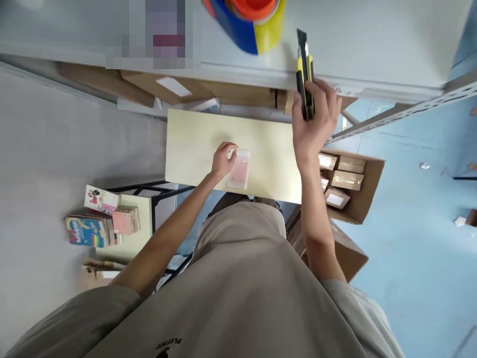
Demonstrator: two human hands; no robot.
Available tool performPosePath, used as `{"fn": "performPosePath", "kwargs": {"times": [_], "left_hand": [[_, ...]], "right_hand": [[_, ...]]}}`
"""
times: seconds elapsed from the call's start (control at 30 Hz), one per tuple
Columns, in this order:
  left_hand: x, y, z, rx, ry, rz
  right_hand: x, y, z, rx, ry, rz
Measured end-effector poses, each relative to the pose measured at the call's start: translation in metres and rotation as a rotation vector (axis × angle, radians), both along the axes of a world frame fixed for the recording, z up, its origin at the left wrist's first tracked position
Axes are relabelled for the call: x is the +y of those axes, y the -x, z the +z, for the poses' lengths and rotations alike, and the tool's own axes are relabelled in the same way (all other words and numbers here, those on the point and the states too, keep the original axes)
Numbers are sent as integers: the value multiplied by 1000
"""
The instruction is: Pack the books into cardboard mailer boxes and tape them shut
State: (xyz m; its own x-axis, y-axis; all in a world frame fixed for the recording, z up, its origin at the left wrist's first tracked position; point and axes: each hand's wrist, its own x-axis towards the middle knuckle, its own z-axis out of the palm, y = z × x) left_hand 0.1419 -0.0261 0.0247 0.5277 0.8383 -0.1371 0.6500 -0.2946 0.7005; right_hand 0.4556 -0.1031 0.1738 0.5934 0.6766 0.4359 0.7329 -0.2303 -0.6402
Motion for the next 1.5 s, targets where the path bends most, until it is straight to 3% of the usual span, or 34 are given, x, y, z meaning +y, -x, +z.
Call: {"fn": "performPosePath", "kwargs": {"times": [0.07,0.13,0.27,0.43,0.57,0.7,0.9,1.17,1.5], "left_hand": [[-6,40,-36,110,93,86],[-12,69,-62,163,143,103],[-24,97,-89,159,157,-16],[-28,103,-99,171,128,-80],[-19,106,-97,122,151,-130],[7,112,-98,-11,206,-227],[44,124,-116,-65,197,-427],[48,137,-145,6,-22,-593],[48,136,-151,-74,-44,-596]], "right_hand": [[-39,39,-23,107,165,88],[-71,80,-50,226,317,155],[-110,152,-96,396,448,124],[-112,208,-132,518,471,21],[-89,236,-165,615,472,19],[-58,261,-193,532,609,89],[-23,280,-212,399,916,211],[-13,303,-239,341,940,218],[-4,320,-250,243,1025,147]]}}
